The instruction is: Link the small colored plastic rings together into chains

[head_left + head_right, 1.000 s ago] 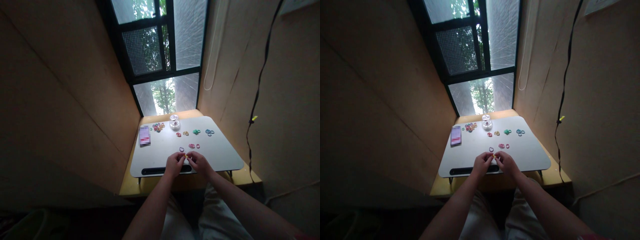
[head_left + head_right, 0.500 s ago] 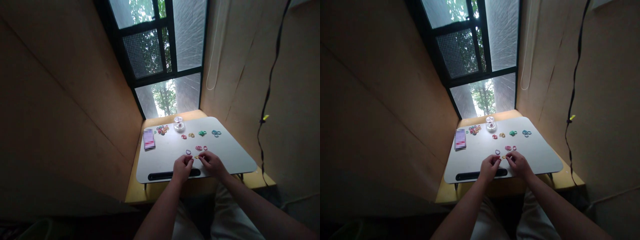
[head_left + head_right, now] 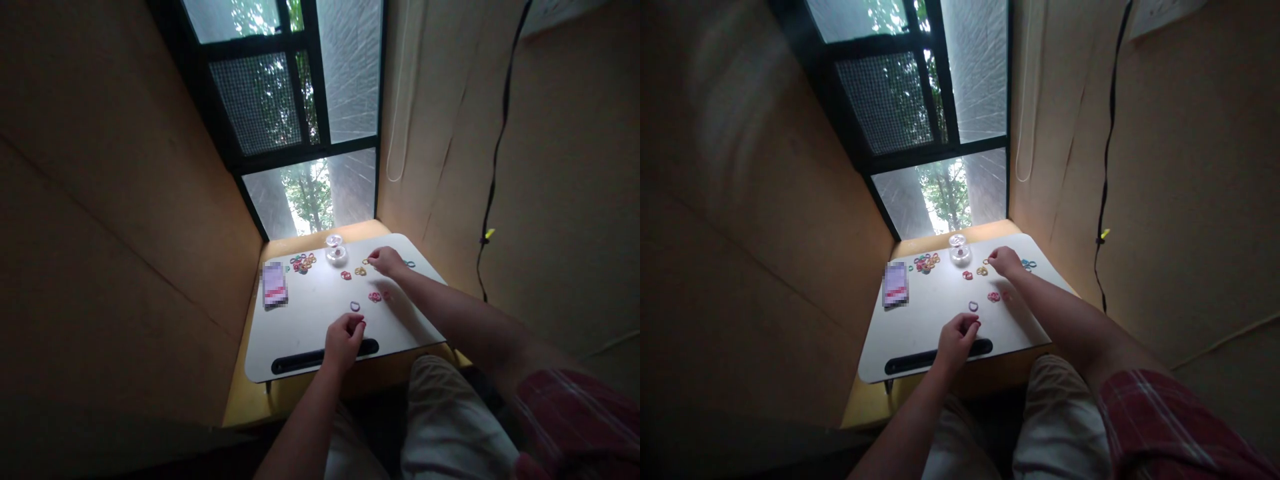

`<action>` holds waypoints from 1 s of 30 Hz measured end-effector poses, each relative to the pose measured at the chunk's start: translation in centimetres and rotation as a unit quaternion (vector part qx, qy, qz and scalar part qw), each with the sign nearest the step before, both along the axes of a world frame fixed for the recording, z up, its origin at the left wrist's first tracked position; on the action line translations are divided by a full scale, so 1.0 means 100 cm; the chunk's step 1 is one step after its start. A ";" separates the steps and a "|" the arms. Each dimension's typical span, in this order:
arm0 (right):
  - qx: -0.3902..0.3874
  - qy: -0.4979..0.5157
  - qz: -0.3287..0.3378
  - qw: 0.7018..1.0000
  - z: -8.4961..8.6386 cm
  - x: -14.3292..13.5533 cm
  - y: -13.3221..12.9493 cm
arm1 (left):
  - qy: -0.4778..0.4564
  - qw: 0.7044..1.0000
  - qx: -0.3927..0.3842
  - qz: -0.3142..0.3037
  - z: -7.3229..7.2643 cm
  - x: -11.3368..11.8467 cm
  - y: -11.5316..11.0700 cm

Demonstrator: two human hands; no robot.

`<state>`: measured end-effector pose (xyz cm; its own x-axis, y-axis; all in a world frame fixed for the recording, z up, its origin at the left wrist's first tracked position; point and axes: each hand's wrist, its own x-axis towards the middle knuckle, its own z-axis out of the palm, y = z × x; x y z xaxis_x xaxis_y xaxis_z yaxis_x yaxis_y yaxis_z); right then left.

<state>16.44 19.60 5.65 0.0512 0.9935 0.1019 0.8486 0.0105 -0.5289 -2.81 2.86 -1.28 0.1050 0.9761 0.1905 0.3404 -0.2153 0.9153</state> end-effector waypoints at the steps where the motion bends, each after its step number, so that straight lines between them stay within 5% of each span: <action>1: -0.011 -0.005 0.001 1.000 -0.001 -0.003 0.007 | 0.002 1.000 -0.002 0.001 0.000 0.000 0.000; 16: -0.087 -0.113 0.023 0.990 -0.011 -0.016 0.029 | 0.017 1.000 -0.004 0.012 0.001 0.001 -0.003; 25: -0.067 -0.104 0.095 0.988 0.007 0.005 0.009 | 0.049 0.998 0.015 0.033 0.008 0.001 -0.008; 30: -0.063 -0.076 0.135 0.986 0.004 0.025 -0.012 | 0.071 0.997 0.009 0.036 0.011 0.002 -0.010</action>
